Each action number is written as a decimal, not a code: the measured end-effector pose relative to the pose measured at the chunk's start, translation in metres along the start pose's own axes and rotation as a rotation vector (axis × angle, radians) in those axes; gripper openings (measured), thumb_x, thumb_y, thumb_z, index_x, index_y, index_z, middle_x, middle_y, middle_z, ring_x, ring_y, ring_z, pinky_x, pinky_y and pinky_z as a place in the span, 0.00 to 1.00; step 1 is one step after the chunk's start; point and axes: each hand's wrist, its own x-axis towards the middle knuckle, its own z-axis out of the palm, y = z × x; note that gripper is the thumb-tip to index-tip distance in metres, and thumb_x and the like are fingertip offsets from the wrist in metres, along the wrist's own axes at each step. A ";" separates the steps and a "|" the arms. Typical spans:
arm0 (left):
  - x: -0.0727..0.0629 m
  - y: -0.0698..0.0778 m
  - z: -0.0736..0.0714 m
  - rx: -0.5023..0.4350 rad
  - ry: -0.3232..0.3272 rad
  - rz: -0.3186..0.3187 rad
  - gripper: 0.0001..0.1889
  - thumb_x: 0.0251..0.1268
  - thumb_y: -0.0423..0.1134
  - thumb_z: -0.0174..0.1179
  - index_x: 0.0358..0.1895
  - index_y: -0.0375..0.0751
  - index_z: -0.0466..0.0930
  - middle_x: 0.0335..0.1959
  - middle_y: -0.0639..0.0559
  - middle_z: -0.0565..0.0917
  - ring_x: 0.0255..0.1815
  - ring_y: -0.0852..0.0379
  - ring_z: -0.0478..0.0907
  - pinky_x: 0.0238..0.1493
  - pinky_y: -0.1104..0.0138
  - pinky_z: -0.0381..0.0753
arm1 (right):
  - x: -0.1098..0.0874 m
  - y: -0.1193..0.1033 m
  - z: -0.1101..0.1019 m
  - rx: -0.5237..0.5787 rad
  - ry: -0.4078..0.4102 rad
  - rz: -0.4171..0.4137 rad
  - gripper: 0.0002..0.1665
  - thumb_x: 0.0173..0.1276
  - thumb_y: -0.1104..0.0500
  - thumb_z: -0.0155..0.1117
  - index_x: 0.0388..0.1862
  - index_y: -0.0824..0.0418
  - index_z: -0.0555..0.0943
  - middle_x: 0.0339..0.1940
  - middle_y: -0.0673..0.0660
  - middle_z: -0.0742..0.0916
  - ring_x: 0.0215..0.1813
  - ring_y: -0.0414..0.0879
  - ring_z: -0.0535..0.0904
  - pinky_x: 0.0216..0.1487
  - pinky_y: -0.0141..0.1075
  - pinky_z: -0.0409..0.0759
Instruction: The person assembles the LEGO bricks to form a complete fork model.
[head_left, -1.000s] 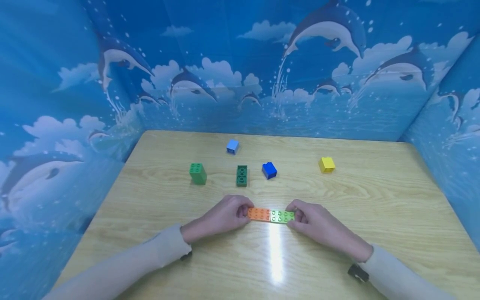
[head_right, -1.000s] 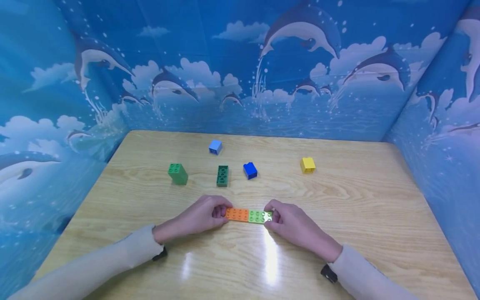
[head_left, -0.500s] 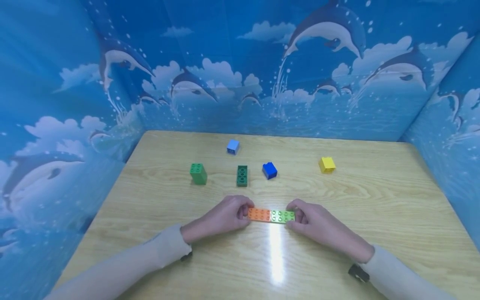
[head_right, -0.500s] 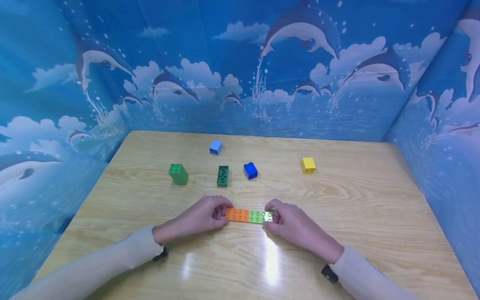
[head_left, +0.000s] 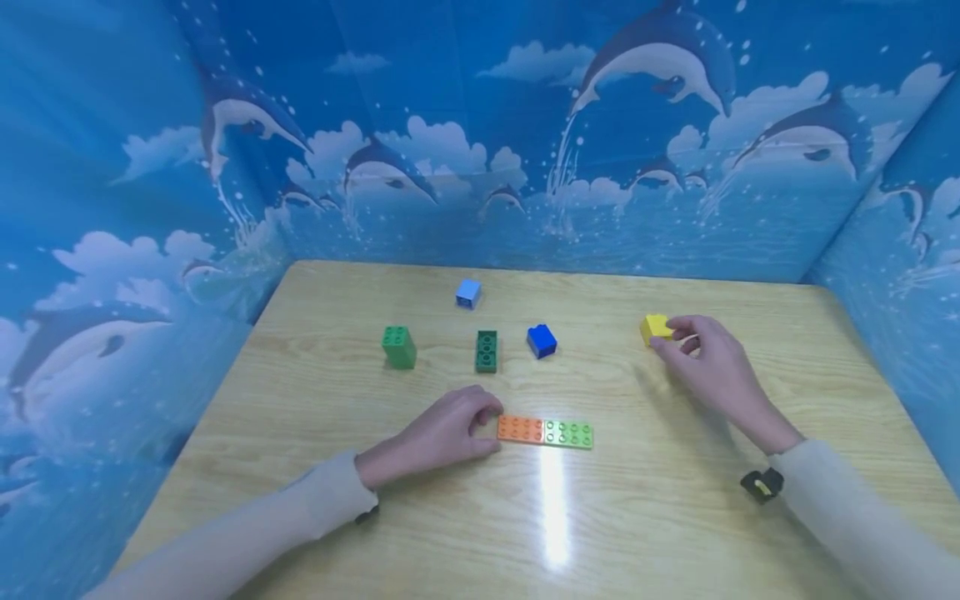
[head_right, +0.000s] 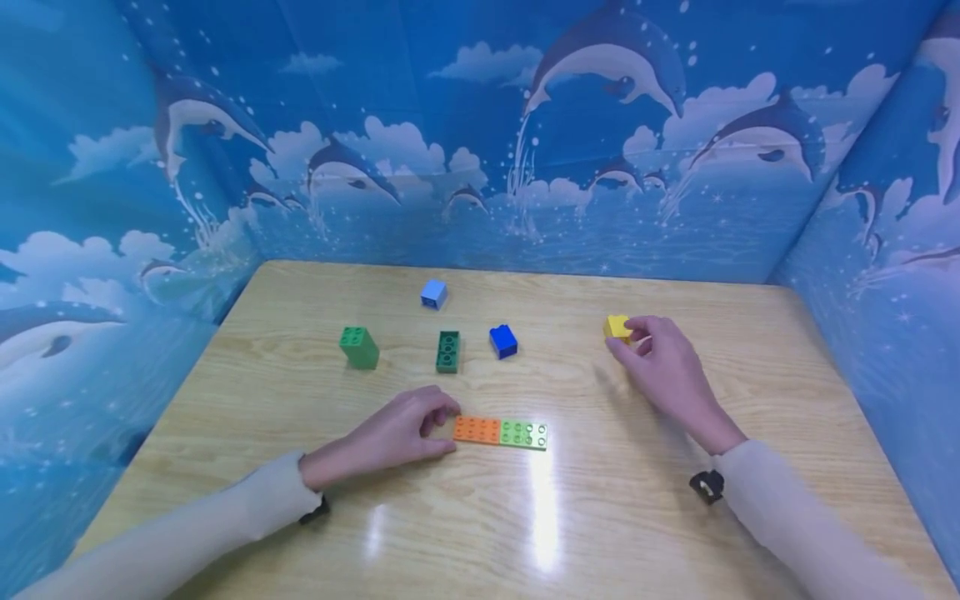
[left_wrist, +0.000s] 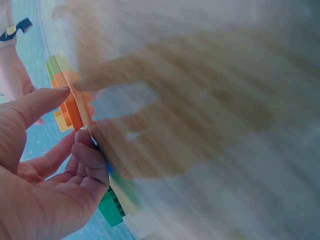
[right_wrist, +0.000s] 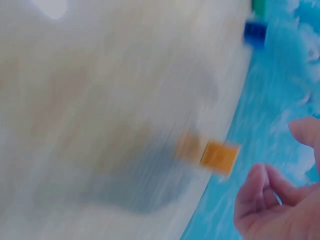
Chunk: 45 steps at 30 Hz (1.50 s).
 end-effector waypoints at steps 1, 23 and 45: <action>0.001 0.000 0.000 0.006 -0.002 -0.003 0.24 0.63 0.41 0.81 0.60 0.40 0.87 0.37 0.60 0.79 0.35 0.63 0.75 0.40 0.68 0.80 | 0.006 0.006 -0.003 -0.011 0.002 0.019 0.42 0.84 0.38 0.62 0.73 0.74 0.74 0.60 0.69 0.81 0.56 0.62 0.80 0.49 0.55 0.83; 0.000 0.003 0.001 0.029 -0.021 -0.030 0.23 0.63 0.41 0.81 0.59 0.41 0.87 0.36 0.61 0.78 0.35 0.63 0.74 0.39 0.68 0.80 | 0.051 0.026 -0.012 -0.135 -0.244 0.208 0.56 0.81 0.28 0.57 0.78 0.77 0.66 0.65 0.79 0.79 0.63 0.73 0.78 0.58 0.65 0.80; -0.001 0.004 -0.001 0.009 -0.009 -0.023 0.22 0.65 0.40 0.80 0.59 0.42 0.85 0.37 0.60 0.79 0.35 0.62 0.75 0.38 0.68 0.80 | 0.035 -0.002 0.003 -0.057 -0.314 0.107 0.36 0.80 0.47 0.66 0.69 0.76 0.74 0.57 0.74 0.84 0.54 0.63 0.83 0.46 0.49 0.84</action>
